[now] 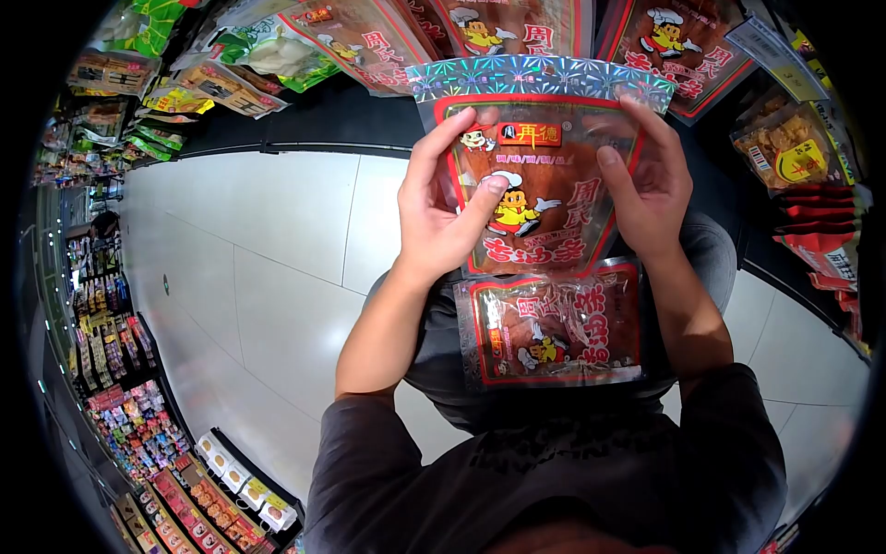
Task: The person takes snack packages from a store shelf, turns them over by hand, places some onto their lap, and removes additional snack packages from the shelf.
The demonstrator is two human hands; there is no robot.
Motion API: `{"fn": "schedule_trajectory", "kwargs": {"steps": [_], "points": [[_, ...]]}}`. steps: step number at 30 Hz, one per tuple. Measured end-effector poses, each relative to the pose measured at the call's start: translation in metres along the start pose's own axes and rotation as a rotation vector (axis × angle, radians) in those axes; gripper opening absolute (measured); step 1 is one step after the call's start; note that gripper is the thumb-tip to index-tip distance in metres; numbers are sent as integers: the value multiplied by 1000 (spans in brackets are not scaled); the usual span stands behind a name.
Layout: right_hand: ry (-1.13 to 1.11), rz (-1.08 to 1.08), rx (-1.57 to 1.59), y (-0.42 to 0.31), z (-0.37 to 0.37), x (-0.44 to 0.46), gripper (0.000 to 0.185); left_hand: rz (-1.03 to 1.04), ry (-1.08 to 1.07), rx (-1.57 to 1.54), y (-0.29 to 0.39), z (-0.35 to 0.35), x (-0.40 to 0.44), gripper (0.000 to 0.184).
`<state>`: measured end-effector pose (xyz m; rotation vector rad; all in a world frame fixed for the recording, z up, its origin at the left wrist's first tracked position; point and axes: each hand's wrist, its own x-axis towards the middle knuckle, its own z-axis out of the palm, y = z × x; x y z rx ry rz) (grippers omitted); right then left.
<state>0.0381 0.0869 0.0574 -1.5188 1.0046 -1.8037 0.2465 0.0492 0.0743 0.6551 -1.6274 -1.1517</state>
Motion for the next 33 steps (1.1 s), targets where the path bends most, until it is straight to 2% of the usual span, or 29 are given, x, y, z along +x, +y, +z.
{"fn": "schedule_trajectory", "kwargs": {"steps": [33], "points": [[15,-8,-5,4,0,-2,47,-11,-34,-47,-1,-4,1,57]]}}
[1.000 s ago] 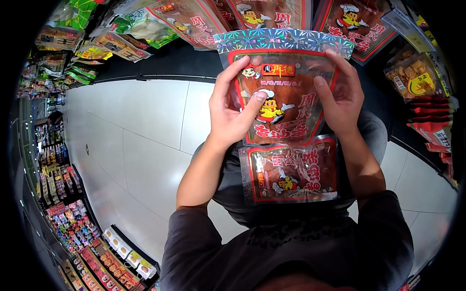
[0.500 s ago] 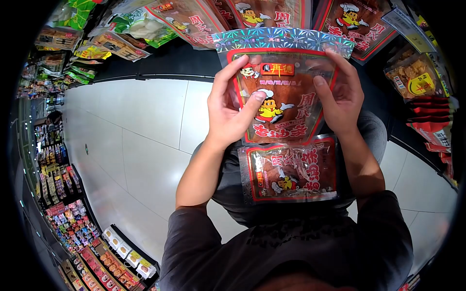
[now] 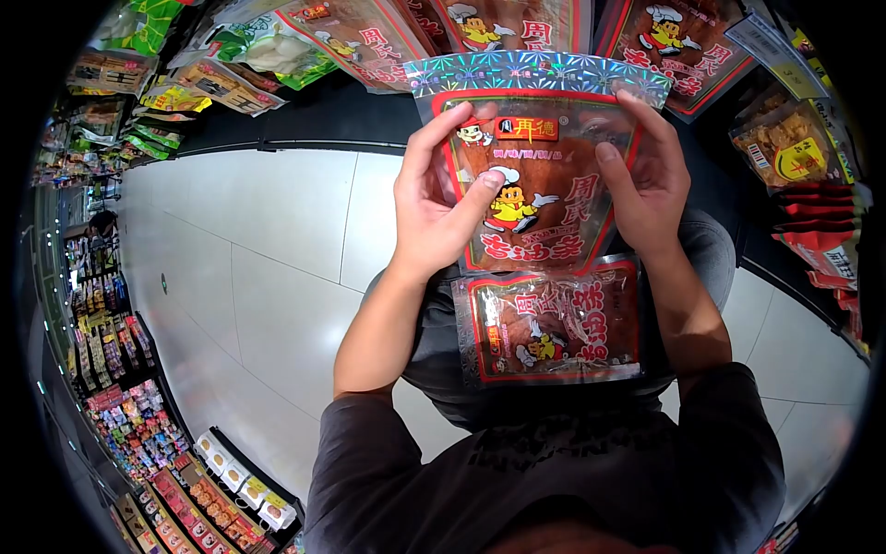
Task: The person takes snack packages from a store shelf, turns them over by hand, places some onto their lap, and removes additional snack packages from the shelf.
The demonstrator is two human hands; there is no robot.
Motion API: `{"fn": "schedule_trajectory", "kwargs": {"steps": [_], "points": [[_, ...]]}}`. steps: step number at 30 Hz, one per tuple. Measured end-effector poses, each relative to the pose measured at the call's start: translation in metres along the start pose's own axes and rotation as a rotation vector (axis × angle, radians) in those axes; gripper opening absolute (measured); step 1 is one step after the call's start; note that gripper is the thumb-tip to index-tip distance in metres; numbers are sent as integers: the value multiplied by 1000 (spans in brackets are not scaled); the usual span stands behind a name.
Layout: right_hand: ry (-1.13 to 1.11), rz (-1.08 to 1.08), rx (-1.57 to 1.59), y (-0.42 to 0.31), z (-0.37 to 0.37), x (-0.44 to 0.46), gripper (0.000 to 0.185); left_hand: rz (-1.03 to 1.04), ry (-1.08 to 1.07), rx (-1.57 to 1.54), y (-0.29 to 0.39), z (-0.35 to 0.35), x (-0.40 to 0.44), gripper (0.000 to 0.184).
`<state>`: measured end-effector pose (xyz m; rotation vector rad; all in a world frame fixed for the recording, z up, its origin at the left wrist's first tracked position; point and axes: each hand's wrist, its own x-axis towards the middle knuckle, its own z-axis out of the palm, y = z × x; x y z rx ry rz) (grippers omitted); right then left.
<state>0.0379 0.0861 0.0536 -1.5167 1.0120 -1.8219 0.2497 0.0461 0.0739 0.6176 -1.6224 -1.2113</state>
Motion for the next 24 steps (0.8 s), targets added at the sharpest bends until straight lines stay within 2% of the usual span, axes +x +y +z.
{"fn": "schedule_trajectory", "kwargs": {"steps": [24], "points": [[-7,-4,-29,2,-2,0,46,-73,33,-44,4,3,-1,59]]}}
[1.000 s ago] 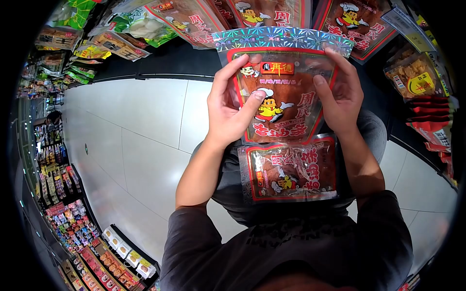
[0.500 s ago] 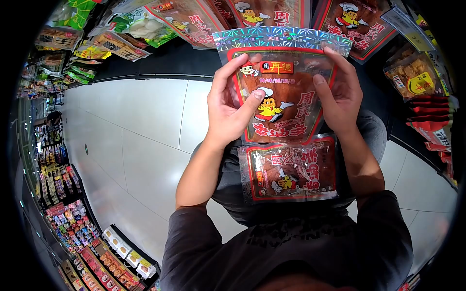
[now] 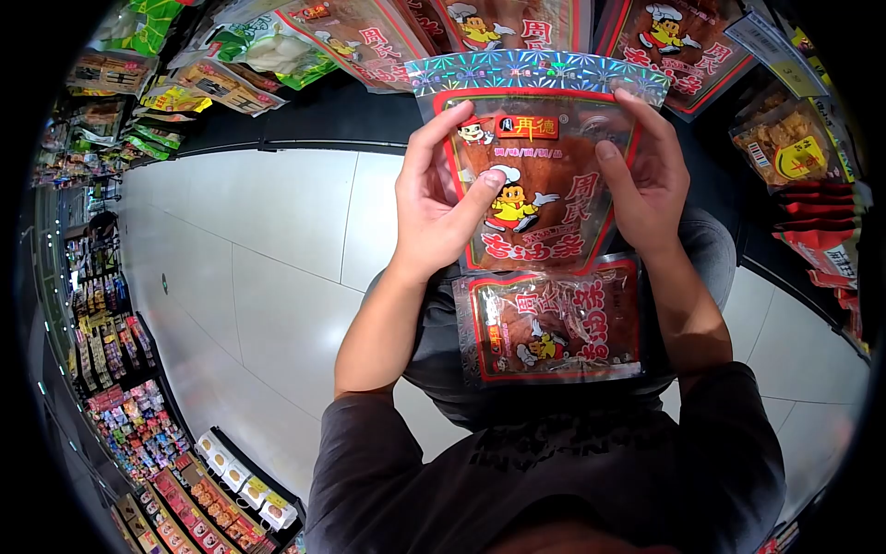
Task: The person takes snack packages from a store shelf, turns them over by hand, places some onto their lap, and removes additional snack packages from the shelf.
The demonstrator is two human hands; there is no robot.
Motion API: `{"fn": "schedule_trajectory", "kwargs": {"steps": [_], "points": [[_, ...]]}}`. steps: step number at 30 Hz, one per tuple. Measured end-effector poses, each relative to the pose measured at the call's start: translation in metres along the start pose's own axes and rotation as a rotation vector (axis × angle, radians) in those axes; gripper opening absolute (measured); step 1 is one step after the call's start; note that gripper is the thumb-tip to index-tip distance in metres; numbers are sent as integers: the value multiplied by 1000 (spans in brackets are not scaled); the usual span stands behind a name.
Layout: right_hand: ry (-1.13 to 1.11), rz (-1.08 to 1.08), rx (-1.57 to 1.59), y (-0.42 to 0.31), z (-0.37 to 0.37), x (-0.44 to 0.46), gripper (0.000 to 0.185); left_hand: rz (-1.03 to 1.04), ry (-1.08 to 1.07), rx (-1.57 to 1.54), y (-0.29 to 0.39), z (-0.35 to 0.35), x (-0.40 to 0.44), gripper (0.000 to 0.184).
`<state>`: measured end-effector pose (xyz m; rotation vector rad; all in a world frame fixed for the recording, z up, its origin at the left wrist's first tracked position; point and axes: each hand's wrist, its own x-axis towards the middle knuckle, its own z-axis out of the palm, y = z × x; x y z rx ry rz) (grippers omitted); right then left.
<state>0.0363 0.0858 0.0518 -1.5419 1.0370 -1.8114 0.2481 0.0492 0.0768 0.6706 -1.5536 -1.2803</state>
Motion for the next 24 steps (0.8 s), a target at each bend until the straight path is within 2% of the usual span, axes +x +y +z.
{"fn": "schedule_trajectory", "kwargs": {"steps": [24], "points": [[-17,-10,-7,0,0,0,44,-45,8,-42,0,0,-1,61]]}}
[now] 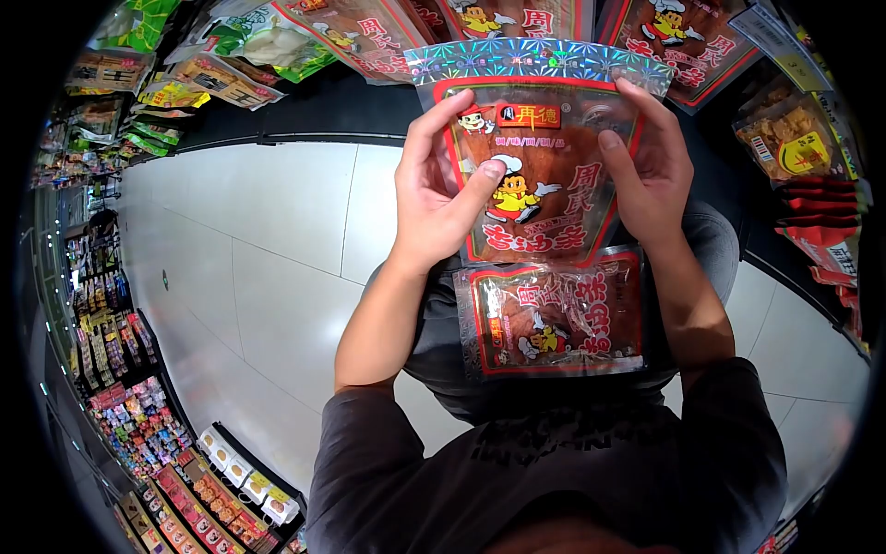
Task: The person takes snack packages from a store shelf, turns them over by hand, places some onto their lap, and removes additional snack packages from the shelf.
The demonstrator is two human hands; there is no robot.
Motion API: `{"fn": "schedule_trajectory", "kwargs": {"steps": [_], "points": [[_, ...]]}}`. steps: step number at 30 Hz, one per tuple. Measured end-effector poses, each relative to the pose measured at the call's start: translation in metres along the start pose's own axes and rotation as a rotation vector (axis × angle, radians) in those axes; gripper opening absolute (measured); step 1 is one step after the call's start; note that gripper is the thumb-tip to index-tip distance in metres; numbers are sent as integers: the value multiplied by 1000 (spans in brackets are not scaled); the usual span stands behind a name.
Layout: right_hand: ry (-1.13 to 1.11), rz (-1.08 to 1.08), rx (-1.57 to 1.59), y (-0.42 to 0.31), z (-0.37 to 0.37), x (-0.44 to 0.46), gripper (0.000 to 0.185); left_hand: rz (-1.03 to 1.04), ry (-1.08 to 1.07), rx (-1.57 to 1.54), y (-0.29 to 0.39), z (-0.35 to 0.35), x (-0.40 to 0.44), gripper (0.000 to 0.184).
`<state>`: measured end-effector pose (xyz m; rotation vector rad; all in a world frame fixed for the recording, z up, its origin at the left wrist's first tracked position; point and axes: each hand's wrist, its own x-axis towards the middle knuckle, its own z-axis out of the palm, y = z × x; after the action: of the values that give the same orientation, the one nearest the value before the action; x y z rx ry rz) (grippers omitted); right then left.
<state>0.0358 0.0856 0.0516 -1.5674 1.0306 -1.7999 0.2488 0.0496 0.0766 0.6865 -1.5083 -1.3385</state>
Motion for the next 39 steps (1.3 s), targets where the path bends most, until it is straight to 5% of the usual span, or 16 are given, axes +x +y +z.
{"fn": "schedule_trajectory", "kwargs": {"steps": [14,20,22,24,27,30,31,34,37,39], "points": [[-10,-12,-4,-1,1,1,44,-17,22,-23,0,1,0,61],[-103,161,38,-8,-1,5,69,97,218,-40,-4,0,0,61],[-273,383,8,-17,-11,11,83,141,257,-78,-1,3,-2,62],[-309,411,-24,-18,-24,11,82,142,303,-75,1,4,-6,63],[-767,513,-96,-20,-50,11,66,174,292,-131,16,16,-17,64],[-626,752,176,-40,-62,4,47,161,380,-66,37,35,-32,71],[-568,599,133,-39,-65,-4,40,150,362,-57,36,27,-42,74],[-665,595,37,-50,-92,-8,32,133,321,-2,40,11,-68,82],[-601,583,41,-62,-96,-22,31,42,447,119,50,19,-83,62],[-584,635,2,-66,-99,-25,29,-156,501,159,44,8,-105,32]]}}
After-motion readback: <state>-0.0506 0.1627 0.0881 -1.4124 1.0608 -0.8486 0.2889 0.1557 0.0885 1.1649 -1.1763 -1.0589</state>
